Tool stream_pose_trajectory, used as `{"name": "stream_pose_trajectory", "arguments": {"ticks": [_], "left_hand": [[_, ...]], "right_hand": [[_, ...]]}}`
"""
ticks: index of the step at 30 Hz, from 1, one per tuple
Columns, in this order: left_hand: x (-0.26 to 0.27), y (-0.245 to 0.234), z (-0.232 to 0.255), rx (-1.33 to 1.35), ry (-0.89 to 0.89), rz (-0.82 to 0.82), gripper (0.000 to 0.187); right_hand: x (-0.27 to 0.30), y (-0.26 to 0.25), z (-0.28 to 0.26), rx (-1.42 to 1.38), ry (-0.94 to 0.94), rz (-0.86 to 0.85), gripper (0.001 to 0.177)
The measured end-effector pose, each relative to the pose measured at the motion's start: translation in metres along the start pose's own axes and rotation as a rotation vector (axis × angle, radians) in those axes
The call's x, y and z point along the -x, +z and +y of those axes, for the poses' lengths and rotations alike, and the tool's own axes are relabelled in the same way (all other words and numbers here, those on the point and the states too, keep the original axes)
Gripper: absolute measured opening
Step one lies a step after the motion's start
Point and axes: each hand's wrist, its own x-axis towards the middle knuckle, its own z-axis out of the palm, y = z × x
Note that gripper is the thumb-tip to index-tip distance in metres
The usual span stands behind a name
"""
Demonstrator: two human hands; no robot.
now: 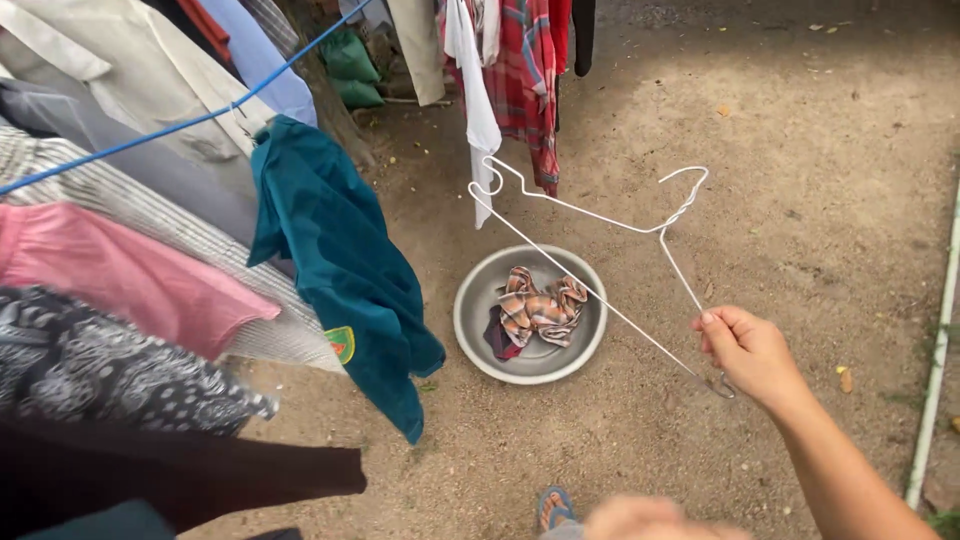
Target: Hang washed clothes onto a laundry line using hangers.
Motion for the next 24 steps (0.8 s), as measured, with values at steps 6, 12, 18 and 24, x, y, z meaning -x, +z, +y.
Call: {"name": "stream_pose_trajectory", "arguments": {"ticks": [6, 12, 18, 24], "left_hand": [[-0.12, -0.142, -0.146, 0.074, 0.215, 0.017, 0.048], [-0.151, -0.086, -0.349, 0.23, -0.797, 0.555, 0.019], [-0.155, 0.016, -0.521, 0.298, -0.959, 0.414, 0.024], [-0.197, 0.069, -0.543, 0.152, -1.298, 0.394, 0.028]], "right_hand": [[-0.063, 0.007, 0.018, 0.062, 0.036, 0.01, 0.022], [-0.099, -0.022, -0.009, 0.233, 0.315, -0.049, 0.027], [-0.209, -0.022, 0.066, 0.243, 0.362, -0.242, 0.025], [-0.338, -0.008, 0.167, 0.206, 0.27, -0.504, 0.019]]}}
